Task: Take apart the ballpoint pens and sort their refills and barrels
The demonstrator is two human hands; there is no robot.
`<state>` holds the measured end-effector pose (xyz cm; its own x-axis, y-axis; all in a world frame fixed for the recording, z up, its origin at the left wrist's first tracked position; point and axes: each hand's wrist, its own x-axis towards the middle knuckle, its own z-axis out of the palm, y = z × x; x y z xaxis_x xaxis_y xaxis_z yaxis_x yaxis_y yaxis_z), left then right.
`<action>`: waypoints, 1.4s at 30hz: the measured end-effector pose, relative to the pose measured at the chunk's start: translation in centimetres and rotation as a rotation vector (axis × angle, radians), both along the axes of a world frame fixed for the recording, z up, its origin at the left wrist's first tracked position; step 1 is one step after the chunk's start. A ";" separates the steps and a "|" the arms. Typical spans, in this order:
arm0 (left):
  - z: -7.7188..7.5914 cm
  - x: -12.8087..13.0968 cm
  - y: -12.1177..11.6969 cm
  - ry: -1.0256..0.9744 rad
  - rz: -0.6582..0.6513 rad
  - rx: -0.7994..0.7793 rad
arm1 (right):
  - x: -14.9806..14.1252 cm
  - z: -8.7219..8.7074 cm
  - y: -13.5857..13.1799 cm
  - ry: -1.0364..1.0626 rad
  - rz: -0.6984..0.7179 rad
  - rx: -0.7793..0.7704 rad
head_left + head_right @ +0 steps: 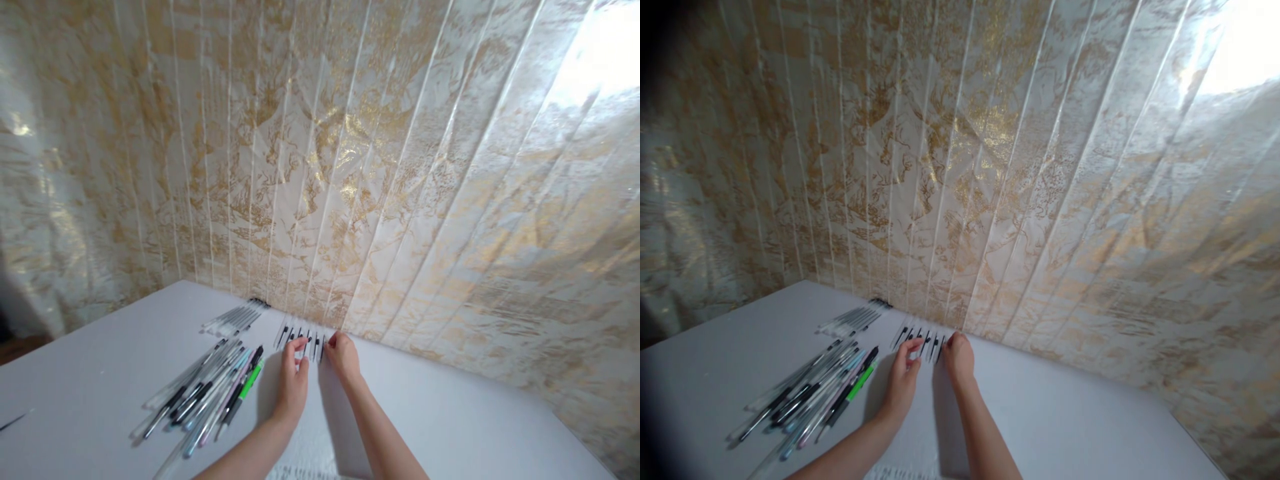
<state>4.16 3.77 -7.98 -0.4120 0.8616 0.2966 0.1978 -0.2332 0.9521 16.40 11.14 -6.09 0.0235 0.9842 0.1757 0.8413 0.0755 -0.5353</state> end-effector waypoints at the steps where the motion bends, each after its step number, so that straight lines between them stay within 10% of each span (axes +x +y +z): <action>1: -0.1 0.0 0.0 -0.002 -0.002 0.002 | 0.0 -0.1 0.1 -0.004 -0.002 0.002; 30: 0.0 -0.2 0.1 0.084 -0.019 -0.052 | 1.9 -1.4 0.0 0.297 0.112 0.154; 37: 0.7 -0.2 -0.1 0.338 -0.012 -0.130 | 7.7 -0.4 -7.5 0.559 0.248 -0.116; 42: 4.2 -4.3 2.3 0.708 -0.003 -0.197 | 13.6 -1.5 -13.6 0.806 0.122 -0.143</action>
